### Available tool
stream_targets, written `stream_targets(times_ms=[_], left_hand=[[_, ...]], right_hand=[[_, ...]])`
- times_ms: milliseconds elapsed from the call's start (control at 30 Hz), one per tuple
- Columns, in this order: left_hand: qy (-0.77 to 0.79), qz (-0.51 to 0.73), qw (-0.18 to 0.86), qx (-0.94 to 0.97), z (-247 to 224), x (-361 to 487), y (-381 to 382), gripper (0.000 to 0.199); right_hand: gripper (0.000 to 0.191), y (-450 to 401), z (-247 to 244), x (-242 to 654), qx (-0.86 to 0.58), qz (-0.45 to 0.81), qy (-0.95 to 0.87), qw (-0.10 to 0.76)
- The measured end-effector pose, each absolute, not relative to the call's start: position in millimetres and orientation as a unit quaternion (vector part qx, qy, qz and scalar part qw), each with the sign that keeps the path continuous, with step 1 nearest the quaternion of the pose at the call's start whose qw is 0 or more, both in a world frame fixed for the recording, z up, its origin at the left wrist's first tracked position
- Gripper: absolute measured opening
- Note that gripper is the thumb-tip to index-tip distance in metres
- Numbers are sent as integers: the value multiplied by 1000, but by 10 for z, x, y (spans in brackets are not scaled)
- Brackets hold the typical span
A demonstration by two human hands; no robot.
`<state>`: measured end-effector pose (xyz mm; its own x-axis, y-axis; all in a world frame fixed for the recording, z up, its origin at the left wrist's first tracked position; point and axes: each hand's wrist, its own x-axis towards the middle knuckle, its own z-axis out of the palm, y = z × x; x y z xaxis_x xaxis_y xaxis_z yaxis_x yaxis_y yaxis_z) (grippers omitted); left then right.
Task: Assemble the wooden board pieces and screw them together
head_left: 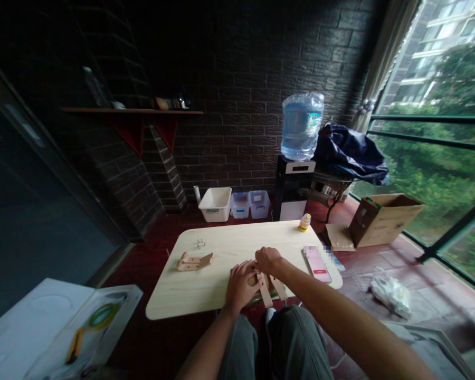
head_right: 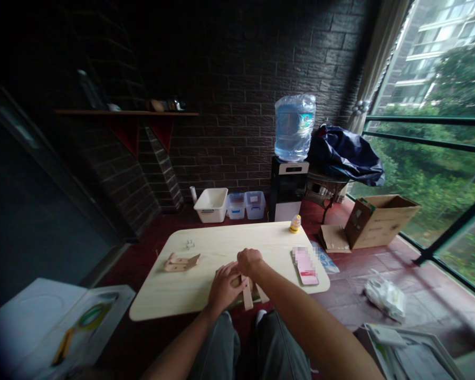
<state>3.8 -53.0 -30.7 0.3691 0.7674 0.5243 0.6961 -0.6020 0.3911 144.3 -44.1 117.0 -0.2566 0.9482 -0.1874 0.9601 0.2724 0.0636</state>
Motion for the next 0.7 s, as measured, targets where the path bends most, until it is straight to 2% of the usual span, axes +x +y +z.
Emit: stream_targets(times_ms=[233,433,567,700], left_hand=[[441,342,63,827,-339,16,-516,28],[449,338,68,824,-296,21,-533,27],[441,336,68,830,-282,10,-543,27],[440,341,62,828,-300,8,-544,29]], right_hand=[[37,-437,1192,1491,538,-33,834,118],[24,-381,1089,1376,574,-26,810,113],[30,-395,1123,1384,604,-42,789,105],[35,-445,1145,1485,566,-44,816,106]])
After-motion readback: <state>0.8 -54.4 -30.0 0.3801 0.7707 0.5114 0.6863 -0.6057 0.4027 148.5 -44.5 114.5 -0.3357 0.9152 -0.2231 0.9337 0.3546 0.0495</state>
